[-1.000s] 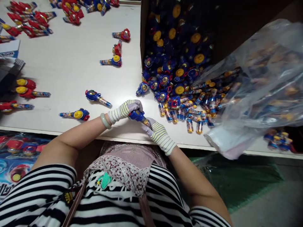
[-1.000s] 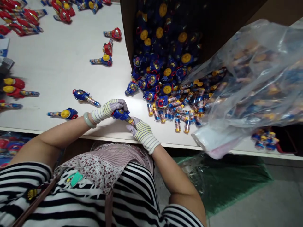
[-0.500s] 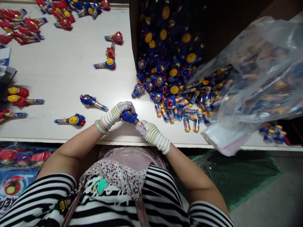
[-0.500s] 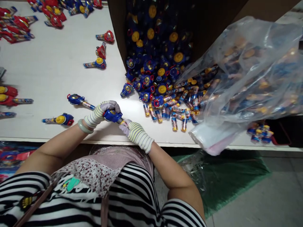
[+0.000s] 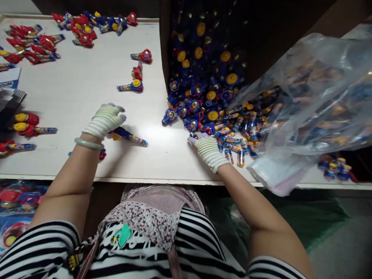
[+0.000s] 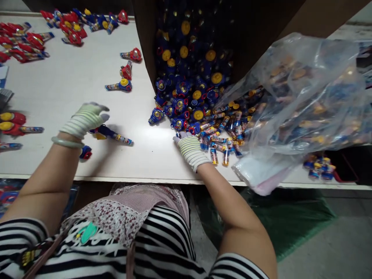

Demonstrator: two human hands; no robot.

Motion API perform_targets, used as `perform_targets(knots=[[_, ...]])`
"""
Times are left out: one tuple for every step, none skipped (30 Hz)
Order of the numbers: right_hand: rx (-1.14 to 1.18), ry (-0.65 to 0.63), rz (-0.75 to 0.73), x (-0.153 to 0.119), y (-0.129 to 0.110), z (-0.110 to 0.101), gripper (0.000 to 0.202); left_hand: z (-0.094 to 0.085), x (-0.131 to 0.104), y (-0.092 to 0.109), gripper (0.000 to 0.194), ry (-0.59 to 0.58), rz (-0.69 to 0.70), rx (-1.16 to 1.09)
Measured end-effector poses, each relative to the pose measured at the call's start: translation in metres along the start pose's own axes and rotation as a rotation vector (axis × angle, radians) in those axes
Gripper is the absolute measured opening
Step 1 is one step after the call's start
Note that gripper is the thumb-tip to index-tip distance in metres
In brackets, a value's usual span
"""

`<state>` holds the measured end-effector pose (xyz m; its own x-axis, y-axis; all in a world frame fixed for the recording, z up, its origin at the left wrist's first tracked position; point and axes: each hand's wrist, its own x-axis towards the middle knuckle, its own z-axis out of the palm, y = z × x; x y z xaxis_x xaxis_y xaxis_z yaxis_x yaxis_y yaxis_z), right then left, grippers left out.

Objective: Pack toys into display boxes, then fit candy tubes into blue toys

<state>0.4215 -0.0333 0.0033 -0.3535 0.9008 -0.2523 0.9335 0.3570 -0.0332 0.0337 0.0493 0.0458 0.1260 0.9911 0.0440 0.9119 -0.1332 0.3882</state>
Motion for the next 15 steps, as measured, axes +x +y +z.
perform_targets(knots=[[-0.058, -0.015, -0.009, 0.005, -0.001, 0.001, 0.04, 0.008, 0.009, 0.017, 0.045, 0.012, 0.003, 0.064], [-0.096, -0.024, -0.015, 0.011, -0.004, 0.001, 0.04, 0.02, 0.018, 0.038, 0.054, 0.002, 0.026, 0.064], [-0.121, -0.028, -0.016, 0.016, -0.008, 0.002, 0.039, 0.036, 0.028, 0.061, 0.061, -0.024, 0.072, 0.03], [-0.132, -0.026, -0.018, 0.021, -0.013, 0.001, 0.038, 0.053, 0.038, 0.085, 0.067, -0.084, 0.104, -0.018], [-0.131, -0.017, -0.028, 0.023, -0.018, 0.001, 0.036, 0.07, 0.048, 0.107, 0.073, -0.126, 0.106, -0.067], [-0.116, 0.001, -0.048, 0.025, -0.021, 0.001, 0.033, 0.086, 0.057, 0.124, 0.076, -0.16, 0.069, -0.121], [-0.084, 0.026, -0.069, 0.024, -0.024, 0.001, 0.03, 0.099, 0.064, 0.137, 0.077, -0.179, 0.029, -0.171], [-0.031, 0.052, -0.087, 0.021, -0.025, 0.002, 0.028, 0.109, 0.067, 0.144, 0.077, -0.179, -0.006, -0.217], [0.045, 0.075, -0.093, 0.018, -0.026, 0.005, 0.029, 0.116, 0.067, 0.146, 0.074, -0.168, -0.035, -0.279], [0.144, 0.095, -0.078, 0.013, -0.027, 0.008, 0.031, 0.121, 0.063, 0.144, 0.07, -0.156, -0.058, -0.37], [0.255, 0.112, -0.043, 0.008, -0.027, 0.012, 0.035, 0.123, 0.056, 0.139, 0.065, -0.144, -0.081, -0.503], [0.367, 0.129, 0.002, 0.003, -0.029, 0.017, 0.038, 0.123, 0.046, 0.132, 0.057, -0.137, -0.105, -0.681], [0.468, 0.147, 0.047, -0.001, -0.031, 0.021, 0.041, 0.122, 0.033, 0.126, 0.049, -0.141, -0.132, -0.89], [0.55, 0.165, 0.08, -0.004, -0.035, 0.024, 0.043, 0.12, 0.02, 0.121, 0.043, -0.147, -0.148, -1.085], [0.608, 0.181, 0.095, -0.006, -0.041, 0.026, 0.044, 0.117, 0.005, 0.118, 0.039, -0.15, -0.152, -1.239]])
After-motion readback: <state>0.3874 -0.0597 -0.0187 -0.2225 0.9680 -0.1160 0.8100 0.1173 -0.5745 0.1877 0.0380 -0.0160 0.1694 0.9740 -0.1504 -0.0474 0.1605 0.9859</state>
